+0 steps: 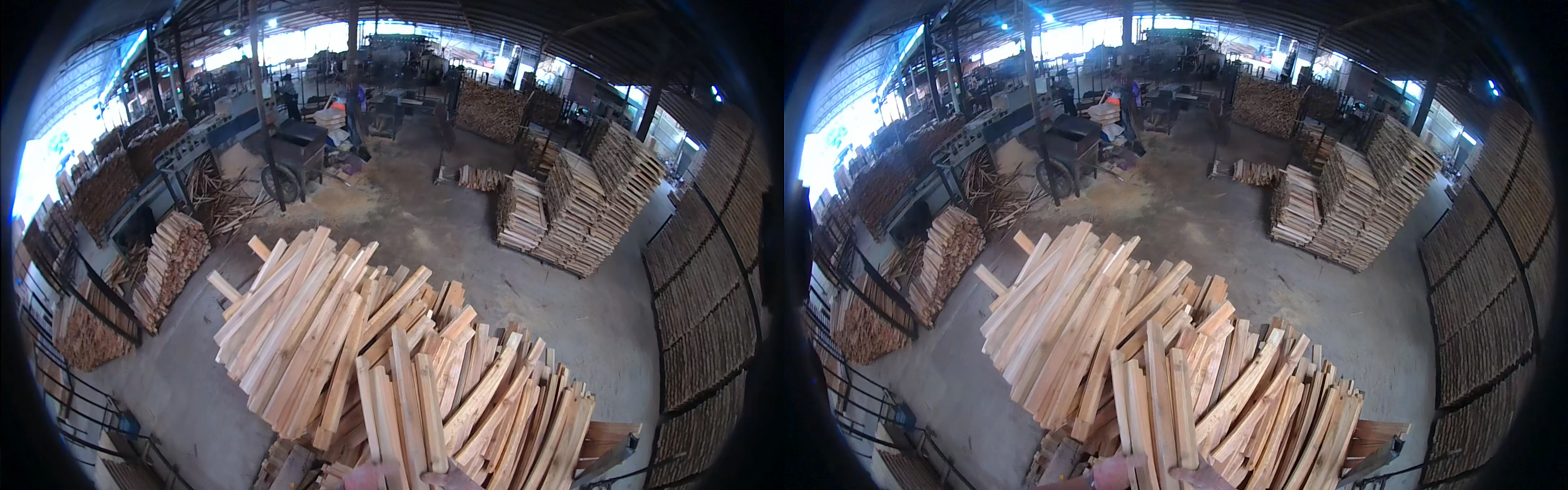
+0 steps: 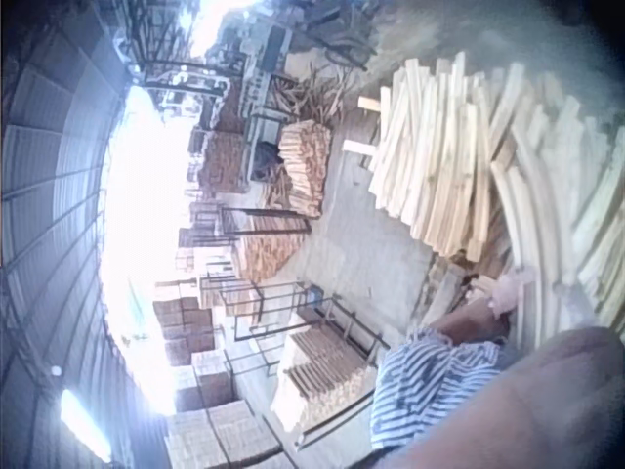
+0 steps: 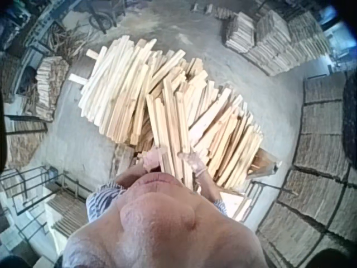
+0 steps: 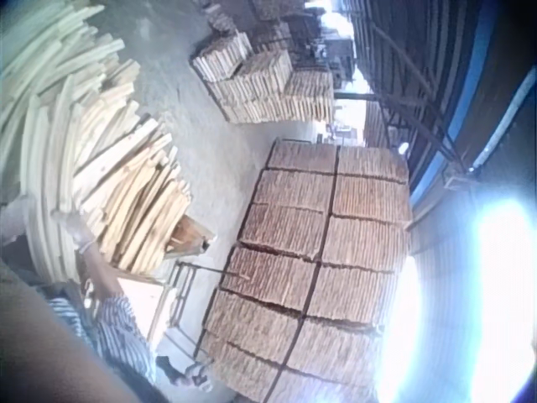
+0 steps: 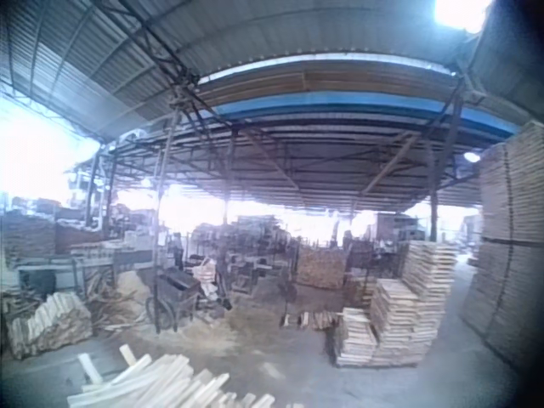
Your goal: The person stacks wooden planks in a warehouse environment. They pick up planks from a large pile on the floor and arrange them into neat, organized stacks on a metal rack. The person uses both hands to lift and place the wood, occasionally adjusting the alignment of the planks to ensure a stable stack.
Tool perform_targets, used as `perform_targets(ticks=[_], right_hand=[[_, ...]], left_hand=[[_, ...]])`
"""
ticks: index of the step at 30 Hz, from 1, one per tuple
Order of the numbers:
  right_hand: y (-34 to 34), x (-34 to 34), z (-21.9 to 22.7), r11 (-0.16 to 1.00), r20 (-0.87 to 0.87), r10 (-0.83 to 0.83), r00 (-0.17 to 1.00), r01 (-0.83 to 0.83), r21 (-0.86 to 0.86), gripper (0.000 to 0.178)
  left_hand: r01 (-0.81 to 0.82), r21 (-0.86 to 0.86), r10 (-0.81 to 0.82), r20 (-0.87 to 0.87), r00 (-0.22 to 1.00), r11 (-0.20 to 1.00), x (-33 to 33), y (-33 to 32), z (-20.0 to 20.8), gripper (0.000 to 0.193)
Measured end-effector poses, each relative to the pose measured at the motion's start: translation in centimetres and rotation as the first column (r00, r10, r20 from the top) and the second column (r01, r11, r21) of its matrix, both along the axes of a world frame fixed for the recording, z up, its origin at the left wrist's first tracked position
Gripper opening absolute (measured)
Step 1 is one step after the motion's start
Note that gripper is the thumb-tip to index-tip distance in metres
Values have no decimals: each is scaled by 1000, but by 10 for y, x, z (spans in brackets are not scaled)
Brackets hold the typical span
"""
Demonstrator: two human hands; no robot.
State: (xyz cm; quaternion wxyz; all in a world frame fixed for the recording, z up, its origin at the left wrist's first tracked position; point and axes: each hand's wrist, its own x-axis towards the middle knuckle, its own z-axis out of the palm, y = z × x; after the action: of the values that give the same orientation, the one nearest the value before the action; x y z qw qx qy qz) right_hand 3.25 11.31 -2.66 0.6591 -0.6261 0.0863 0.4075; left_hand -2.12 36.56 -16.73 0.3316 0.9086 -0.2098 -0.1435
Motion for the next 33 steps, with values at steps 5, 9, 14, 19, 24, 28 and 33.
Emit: perform_targets(ticks=[5, 9, 14, 19, 24, 28, 33], right_hand=[[-2, -23, -6, 997, 125, -71, 990, 72, -1, 92], [2, -22, 69, 984, 327, -124, 937, 158, -81, 88], [-18, -49, 143, 960, 320, -268, 909, 278, 15, 95], [-65, -60, 144, 901, 292, -372, 881, 419, -113, 79], [-68, -146, 112, 728, 508, -484, 712, 650, -217, 118], [-82, -219, 147, 627, 622, -623, 474, 779, 34, 123], [-118, -331, 170, 370, 678, -717, 161, 912, 175, 127]], left_hand=[[-518, -582, 308, -425, 851, 627, -8, -22, 8, 33], [-897, -405, -130, -913, 387, 176, 23, -31, 110, 70], [-601, -636, -152, -737, 658, 484, 52, -35, 145, 53], [-185, -471, -156, -595, 789, 862, 47, -64, 136, 49], [-398, -604, -296, -737, 607, 690, 28, -99, 185, 75], [-288, -681, -427, -677, 600, 674, -20, -150, 237, 87], [61, -753, -633, -504, 588, 656, -83, -234, 272, 94]])
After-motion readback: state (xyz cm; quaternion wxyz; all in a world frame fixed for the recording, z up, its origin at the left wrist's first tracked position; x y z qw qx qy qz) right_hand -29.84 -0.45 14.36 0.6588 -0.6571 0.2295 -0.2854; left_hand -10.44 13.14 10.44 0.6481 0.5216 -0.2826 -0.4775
